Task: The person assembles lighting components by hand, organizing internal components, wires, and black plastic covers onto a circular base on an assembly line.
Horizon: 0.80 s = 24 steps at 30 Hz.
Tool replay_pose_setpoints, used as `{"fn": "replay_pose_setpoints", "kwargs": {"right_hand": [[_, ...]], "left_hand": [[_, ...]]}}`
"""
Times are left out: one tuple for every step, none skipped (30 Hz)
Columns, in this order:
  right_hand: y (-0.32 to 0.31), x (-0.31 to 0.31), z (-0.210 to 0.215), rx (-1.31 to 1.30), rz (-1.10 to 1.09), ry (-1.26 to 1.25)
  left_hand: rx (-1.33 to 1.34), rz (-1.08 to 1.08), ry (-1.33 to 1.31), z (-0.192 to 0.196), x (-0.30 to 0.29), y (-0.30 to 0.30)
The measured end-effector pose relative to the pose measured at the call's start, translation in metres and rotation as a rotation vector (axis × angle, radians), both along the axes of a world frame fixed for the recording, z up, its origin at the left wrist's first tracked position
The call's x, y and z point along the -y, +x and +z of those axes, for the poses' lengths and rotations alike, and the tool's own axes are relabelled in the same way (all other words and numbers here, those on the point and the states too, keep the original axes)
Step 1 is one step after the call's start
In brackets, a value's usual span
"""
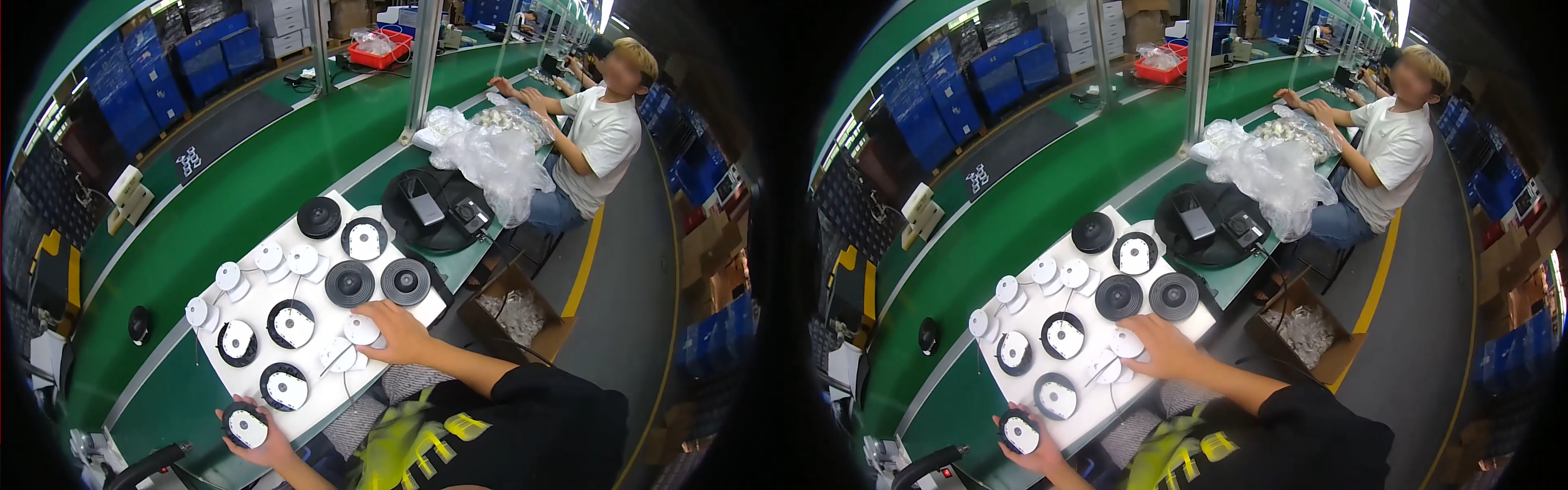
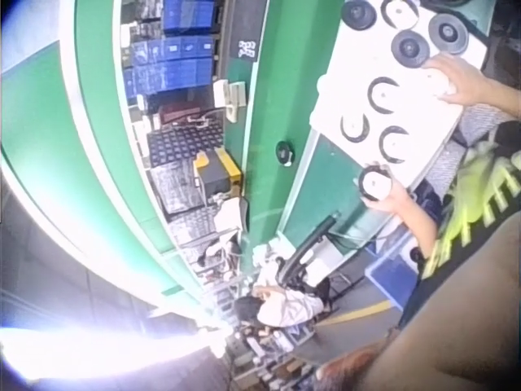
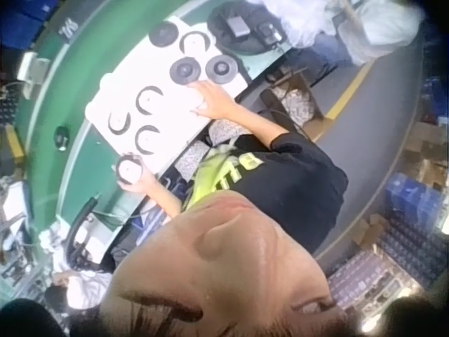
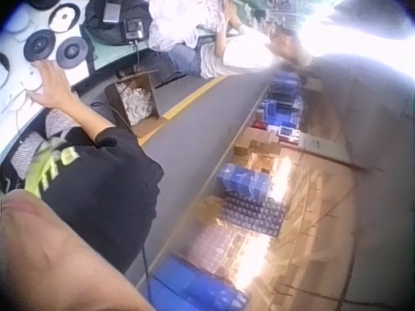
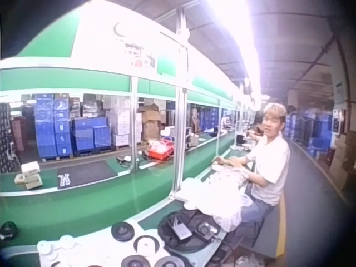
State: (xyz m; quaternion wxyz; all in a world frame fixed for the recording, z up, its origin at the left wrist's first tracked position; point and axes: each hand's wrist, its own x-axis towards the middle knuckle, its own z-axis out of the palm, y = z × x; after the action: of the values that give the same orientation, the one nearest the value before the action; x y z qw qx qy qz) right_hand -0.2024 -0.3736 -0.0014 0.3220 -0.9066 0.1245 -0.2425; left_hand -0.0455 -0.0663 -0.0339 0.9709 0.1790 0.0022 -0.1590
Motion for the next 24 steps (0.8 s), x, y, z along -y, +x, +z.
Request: {"fn": "replay_pose_setpoints", "kwargs": {"right_hand": [[0.0, 0.001, 0.0, -0.004, 0.004, 0.003], [0.001, 0.002, 0.0, -0.007, 0.007, 0.005], [0.001, 0.002, 0.0, -0.008, 0.001, 0.001], [0.001, 0.0, -0.003, -0.013, -0.008, -0.002], [0.001, 0.0, -0.004, -0.018, -0.017, -0.006], [0.0, 0.001, -0.004, -0.018, -0.023, -0.006], [0.0, -0.001, -0.003, -0.016, -0.019, 0.001], [-0.001, -0.002, -0.002, -0.014, -0.016, 0.01], [-0.001, -0.003, -0.002, -0.015, -0.019, 0.015], [-0.001, -0.002, 0.0, -0.029, -0.018, 0.013], [-0.001, -0.001, 0.0, -0.044, -0.018, 0.012], [-0.002, -0.002, 0.0, -0.044, -0.021, 0.015], [-0.002, -0.001, -0.001, -0.057, -0.018, 0.009], [-0.003, 0.0, -0.001, -0.07, -0.015, 0.002], [-0.003, 0.001, -0.002, -0.071, -0.019, 0.003], [-0.003, 0.001, -0.002, -0.052, -0.019, -0.005], [-0.003, 0.001, -0.003, -0.033, -0.019, -0.012], [-0.004, 0.002, -0.003, -0.036, -0.022, -0.01], [-0.003, 0.002, -0.004, -0.041, -0.025, -0.021], [-0.003, 0.002, -0.005, -0.045, -0.027, -0.03], [-0.002, 0.003, -0.004, -0.048, -0.019, -0.023], [0.001, 0.003, -0.001, -0.066, -0.02, -0.002], [0.005, 0.001, 0.0, -0.086, -0.005, 0.023], [0.006, 0.003, -0.001, -0.08, -0.002, 0.024]], "left_hand": [[-0.002, -0.004, -0.002, 0.001, 0.0, 0.0], [0.001, 0.0, 0.0, 0.001, 0.0, -0.001], [0.004, 0.003, 0.001, 0.002, 0.001, -0.001], [0.004, -0.003, 0.0, 0.001, -0.001, -0.001], [0.002, -0.012, -0.015, 0.001, -0.002, -0.001], [0.001, -0.022, -0.029, 0.001, -0.001, 0.0], [0.006, -0.017, -0.022, 0.002, -0.001, -0.001], [0.006, -0.021, -0.018, 0.004, -0.001, -0.002], [-0.018, -0.003, 0.011, 0.005, 0.0, -0.002], [-0.041, 0.014, 0.038, 0.007, 0.001, -0.002], [-0.04, 0.011, 0.042, 0.008, 0.002, -0.003], [-0.038, 0.012, 0.055, 0.009, 0.002, -0.003], [-0.036, 0.016, 0.065, 0.009, 0.003, -0.003], [-0.036, 0.013, 0.066, 0.01, 0.004, -0.003], [-0.048, 0.016, 0.063, 0.01, 0.005, -0.002], [-0.061, 0.023, 0.061, 0.01, 0.006, -0.002], [-0.064, 0.021, 0.062, 0.009, 0.007, -0.002], [-0.062, 0.018, 0.052, 0.009, 0.008, -0.002], [-0.059, 0.021, 0.045, 0.009, 0.007, -0.002], [-0.062, 0.026, 0.05, 0.01, 0.008, -0.002], [-0.056, 0.024, 0.067, 0.009, 0.009, -0.002], [-0.055, 0.043, 0.088, 0.01, 0.005, -0.003], [-0.088, 0.083, 0.108, 0.01, 0.002, -0.003], [-0.123, 0.131, 0.13, 0.006, 0.002, -0.001]]}}
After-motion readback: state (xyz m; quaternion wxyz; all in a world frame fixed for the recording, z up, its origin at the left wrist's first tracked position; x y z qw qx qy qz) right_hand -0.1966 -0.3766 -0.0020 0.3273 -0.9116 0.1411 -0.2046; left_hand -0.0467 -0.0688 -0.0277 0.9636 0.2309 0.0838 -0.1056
